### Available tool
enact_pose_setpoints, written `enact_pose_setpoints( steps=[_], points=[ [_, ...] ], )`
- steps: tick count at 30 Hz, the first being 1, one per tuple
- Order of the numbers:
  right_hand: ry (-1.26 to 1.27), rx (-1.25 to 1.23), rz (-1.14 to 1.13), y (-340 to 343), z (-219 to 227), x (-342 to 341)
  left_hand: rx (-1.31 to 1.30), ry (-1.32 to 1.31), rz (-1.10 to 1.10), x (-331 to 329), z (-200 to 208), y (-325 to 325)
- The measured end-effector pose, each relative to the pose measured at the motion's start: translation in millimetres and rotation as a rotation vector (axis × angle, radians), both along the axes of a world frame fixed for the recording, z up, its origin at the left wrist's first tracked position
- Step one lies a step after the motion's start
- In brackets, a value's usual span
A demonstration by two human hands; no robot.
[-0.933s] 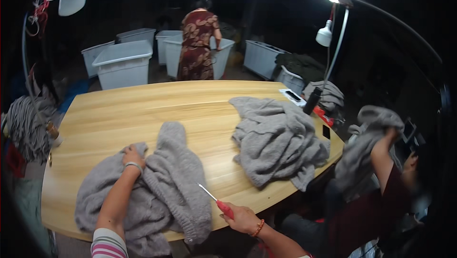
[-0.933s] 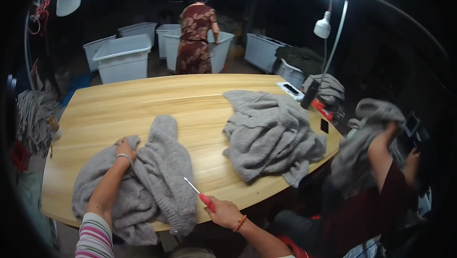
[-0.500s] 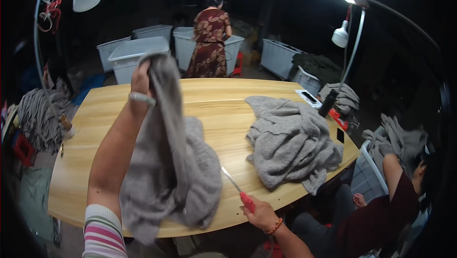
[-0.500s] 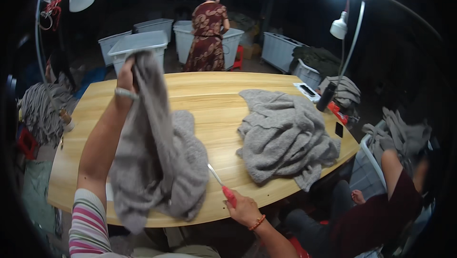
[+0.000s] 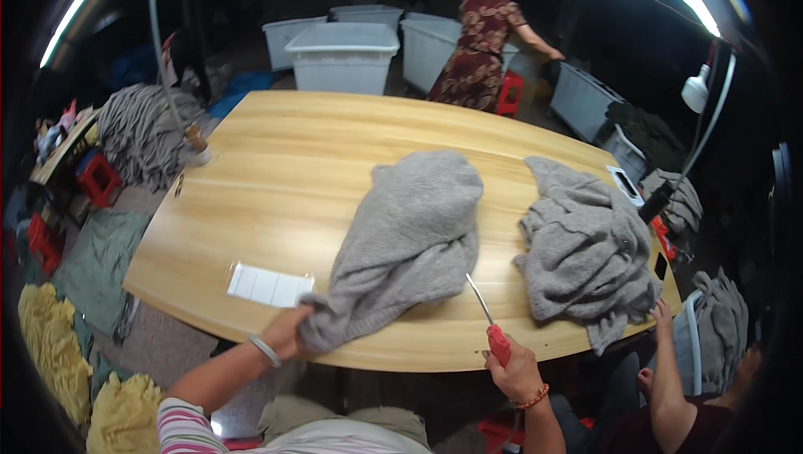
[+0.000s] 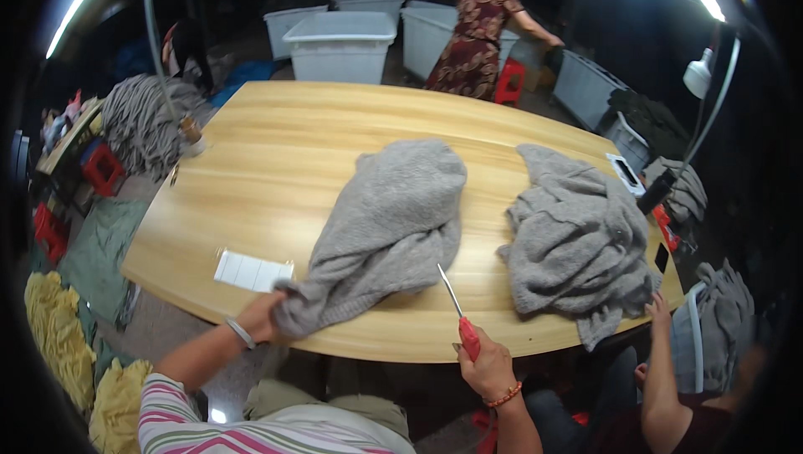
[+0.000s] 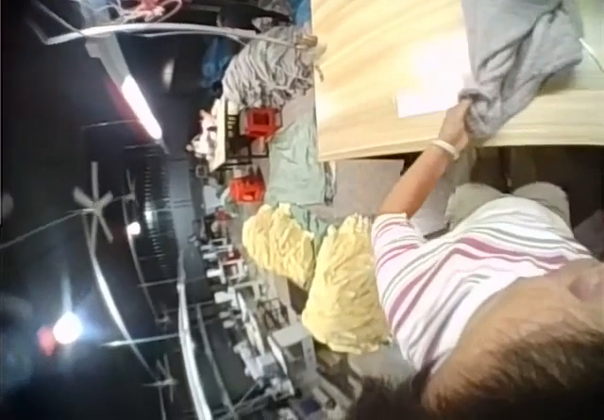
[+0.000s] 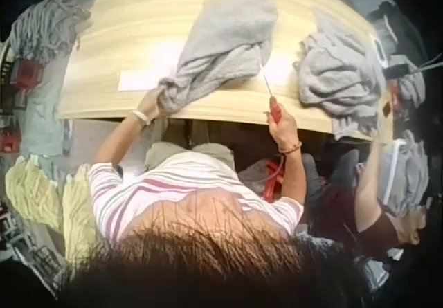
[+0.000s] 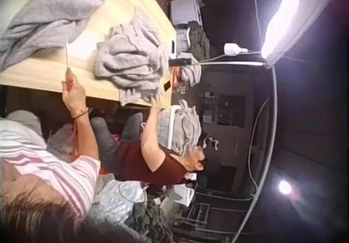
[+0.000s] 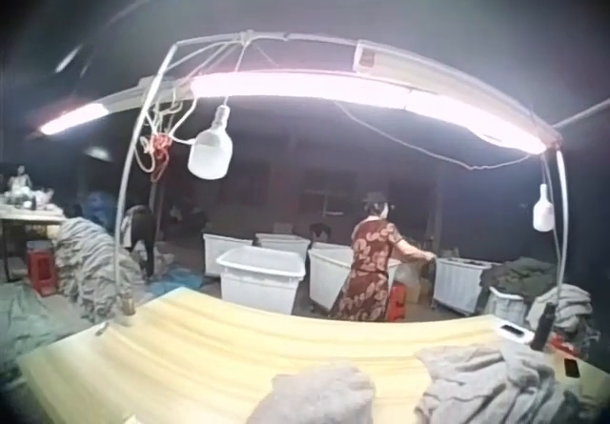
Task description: Trimming loose threads from knitted sweaters using a pair of scissors.
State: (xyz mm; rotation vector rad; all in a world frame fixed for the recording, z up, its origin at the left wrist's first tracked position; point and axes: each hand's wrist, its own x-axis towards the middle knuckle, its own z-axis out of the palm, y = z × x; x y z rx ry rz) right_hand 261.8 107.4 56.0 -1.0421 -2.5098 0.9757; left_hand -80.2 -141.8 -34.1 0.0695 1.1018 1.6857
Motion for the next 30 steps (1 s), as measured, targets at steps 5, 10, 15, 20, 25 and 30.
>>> enact_pose_setpoints(
  steps=[5,10,15,20,25,30],
  points=[
    [-0.056,0.037,0.127,-17,13,-28,-0.181,0.652,-0.233,35,39,-19],
    [-0.071,0.082,0.123,-32,18,-34,-0.096,1.895,-0.191,59,100,19],
    [-0.124,0.147,0.093,-34,12,-23,-0.118,1.988,-0.196,71,81,99],
    [-0.085,0.109,0.034,-27,4,1,-0.502,2.11,-0.237,22,50,206],
    [-0.061,0.1,-0.043,-18,-3,17,0.044,1.366,-0.148,-67,47,242],
    [-0.015,0.045,-0.039,-12,-7,16,0.161,0.456,0.431,-199,61,143]
  ],
)
